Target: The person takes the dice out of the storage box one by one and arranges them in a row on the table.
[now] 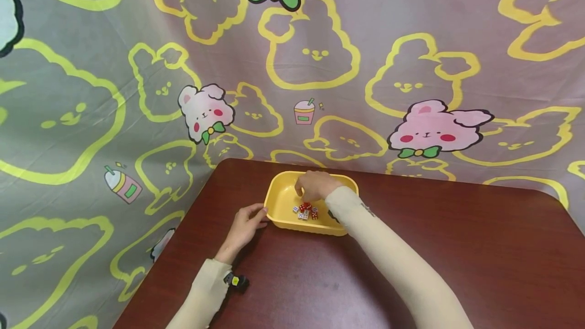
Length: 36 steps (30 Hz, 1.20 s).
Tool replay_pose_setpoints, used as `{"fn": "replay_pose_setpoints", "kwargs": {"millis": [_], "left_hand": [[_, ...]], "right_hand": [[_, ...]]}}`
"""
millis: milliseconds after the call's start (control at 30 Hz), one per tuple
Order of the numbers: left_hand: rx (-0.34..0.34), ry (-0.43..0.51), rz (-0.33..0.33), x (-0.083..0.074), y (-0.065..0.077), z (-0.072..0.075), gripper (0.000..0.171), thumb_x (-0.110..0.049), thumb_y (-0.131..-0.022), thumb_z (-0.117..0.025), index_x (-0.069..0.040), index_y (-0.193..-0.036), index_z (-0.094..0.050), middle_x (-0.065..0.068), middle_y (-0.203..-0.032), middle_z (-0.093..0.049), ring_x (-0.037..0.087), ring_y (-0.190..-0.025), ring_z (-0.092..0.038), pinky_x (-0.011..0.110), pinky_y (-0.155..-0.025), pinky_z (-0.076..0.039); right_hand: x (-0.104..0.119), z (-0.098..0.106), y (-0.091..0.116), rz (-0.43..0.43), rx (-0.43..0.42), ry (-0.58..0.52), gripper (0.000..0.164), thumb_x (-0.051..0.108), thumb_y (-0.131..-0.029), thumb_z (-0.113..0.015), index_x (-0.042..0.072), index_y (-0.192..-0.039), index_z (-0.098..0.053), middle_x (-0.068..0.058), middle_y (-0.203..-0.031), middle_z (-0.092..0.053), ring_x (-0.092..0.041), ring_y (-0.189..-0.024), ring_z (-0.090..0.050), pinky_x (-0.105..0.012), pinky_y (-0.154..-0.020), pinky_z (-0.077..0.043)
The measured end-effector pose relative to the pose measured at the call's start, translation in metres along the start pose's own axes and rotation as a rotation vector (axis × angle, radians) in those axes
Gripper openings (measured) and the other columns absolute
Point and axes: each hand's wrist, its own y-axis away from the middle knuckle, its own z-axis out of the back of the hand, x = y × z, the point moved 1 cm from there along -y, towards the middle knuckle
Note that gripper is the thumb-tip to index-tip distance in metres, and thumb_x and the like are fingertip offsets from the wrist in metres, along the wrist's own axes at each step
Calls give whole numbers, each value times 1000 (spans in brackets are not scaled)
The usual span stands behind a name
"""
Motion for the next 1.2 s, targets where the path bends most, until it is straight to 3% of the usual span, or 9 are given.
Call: {"fn": "replay_pose_setpoints", "kwargs": {"millis": [400, 833, 1200], "left_hand": [[-2, -5, 4, 1, 1, 0, 33, -16, -106, -58, 7, -127, -68, 26, -116, -74, 28, -98, -77, 35, -83, -68], [1, -9, 8, 1, 1, 0, 33, -17, -106, -59, 6, -128, -69, 26, -116, -75, 30, -99, -77, 34, -82, -68], [2, -16, 4, 1, 0, 1, 34, -18, -106, -59, 6, -128, -68, 25, -118, -74, 31, -100, -76, 32, -82, -68]], "right_hand": [[-4, -7, -2, 13, -7, -45, 4, 19, -94, -73, 17, -96, -75, 1, -95, -67, -14, -76, -53, -24, -60, -40], [0, -10, -6, 34, 0, 4, 7, 20, -93, -73, 21, -86, -73, 1, -94, -68, -15, -85, -56, -29, -76, -50], [-2, -16, -7, 8, 2, 19, 9, 15, -89, -72, 24, -85, -73, 1, -92, -67, -16, -81, -55, -26, -63, -42]]}}
